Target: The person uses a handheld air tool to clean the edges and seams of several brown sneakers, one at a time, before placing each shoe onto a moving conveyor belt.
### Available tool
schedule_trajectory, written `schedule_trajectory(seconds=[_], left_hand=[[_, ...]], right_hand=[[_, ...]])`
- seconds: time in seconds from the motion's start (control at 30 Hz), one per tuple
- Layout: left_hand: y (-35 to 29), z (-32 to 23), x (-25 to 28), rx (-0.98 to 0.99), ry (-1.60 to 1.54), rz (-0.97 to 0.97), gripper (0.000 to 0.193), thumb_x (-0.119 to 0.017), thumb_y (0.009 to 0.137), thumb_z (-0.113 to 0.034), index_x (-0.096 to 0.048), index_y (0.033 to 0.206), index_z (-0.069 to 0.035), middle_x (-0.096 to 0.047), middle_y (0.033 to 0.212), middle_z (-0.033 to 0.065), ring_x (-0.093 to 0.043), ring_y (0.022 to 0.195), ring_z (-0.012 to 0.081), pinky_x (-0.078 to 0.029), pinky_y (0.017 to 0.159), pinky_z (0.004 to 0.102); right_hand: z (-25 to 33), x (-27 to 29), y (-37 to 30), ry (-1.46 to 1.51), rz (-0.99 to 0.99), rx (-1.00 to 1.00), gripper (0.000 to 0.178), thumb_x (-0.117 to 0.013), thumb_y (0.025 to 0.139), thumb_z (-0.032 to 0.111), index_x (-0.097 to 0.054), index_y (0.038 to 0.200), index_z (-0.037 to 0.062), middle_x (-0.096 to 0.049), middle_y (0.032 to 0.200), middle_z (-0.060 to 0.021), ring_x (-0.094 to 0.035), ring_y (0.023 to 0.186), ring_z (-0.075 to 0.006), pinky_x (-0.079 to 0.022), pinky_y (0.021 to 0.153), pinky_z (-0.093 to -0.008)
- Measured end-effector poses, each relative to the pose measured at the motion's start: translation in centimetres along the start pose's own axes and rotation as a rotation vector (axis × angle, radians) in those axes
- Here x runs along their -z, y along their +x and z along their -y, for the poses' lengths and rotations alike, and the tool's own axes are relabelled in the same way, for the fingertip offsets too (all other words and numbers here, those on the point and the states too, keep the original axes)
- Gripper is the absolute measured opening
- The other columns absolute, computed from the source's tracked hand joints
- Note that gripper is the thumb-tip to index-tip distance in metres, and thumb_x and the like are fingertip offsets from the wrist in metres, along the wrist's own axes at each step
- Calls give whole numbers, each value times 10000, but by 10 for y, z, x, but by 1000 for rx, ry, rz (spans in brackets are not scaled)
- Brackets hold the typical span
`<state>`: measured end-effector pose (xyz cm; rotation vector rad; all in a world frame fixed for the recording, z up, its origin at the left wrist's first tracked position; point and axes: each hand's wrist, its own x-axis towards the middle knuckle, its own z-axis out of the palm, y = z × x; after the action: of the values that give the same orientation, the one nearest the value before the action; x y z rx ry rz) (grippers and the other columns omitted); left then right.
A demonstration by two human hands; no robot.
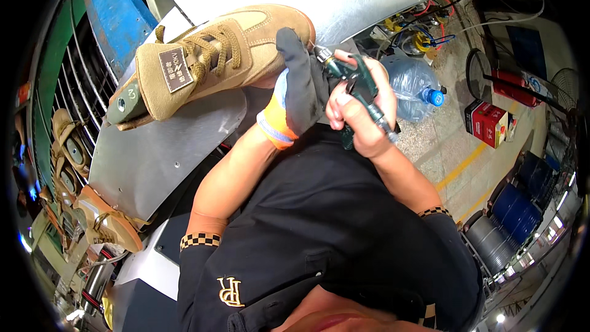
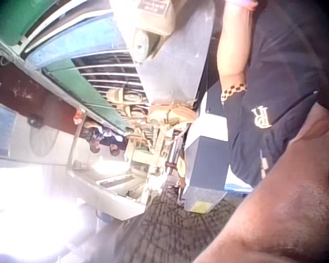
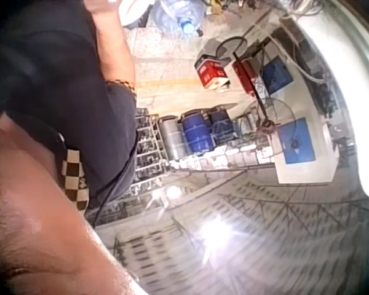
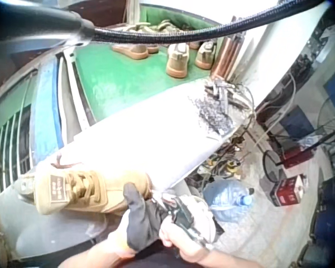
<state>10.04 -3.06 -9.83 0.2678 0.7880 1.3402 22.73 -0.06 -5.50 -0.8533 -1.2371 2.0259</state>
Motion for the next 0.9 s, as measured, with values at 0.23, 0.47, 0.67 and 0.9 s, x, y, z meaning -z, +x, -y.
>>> schedule_trajectory(seconds=[0.23, 0.47, 0.67, 0.9], left_hand=[[-91, -51, 34, -373, 1093, -20, 599, -707, 856, -249, -482, 1331, 39, -529, 1346, 172, -519, 1238, 294, -400, 1046, 411], [-172, -116, 79, -976, 1273, -636, 944, -773, 741, -370, -300, 1461, 14, -403, 1463, 187, -398, 1360, 328, -275, 1155, 435], [-152, -80, 45, -750, 1270, -749, 787, -784, 700, -75, -439, 1399, 30, -500, 1399, 165, -487, 1283, 255, -373, 1077, 365], [-143, -71, 41, -745, 1453, -924, 641, -729, 777, -44, -479, 1361, 40, -551, 1340, 178, -533, 1227, 256, -401, 1044, 359]], right_hand=[[-13, 4, 12, -178, 54, 114, 437, -524, 902, 38, -417, 1311, -70, -560, 718, -93, -558, 624, -151, -489, 604, -293], [9, 3, 105, -109, 189, 50, 362, -500, 888, 48, -518, 1243, -25, -577, 720, -82, -575, 607, -156, -506, 587, -286], [2, -26, 145, 96, 182, 29, 359, -522, 890, 53, -524, 1244, -3, -532, 689, -67, -534, 562, -146, -467, 529, -283], [-23, -29, 98, 3, 131, 64, 393, -498, 874, 18, -465, 1263, -31, -507, 665, -34, -477, 515, -88, -407, 497, -238]])
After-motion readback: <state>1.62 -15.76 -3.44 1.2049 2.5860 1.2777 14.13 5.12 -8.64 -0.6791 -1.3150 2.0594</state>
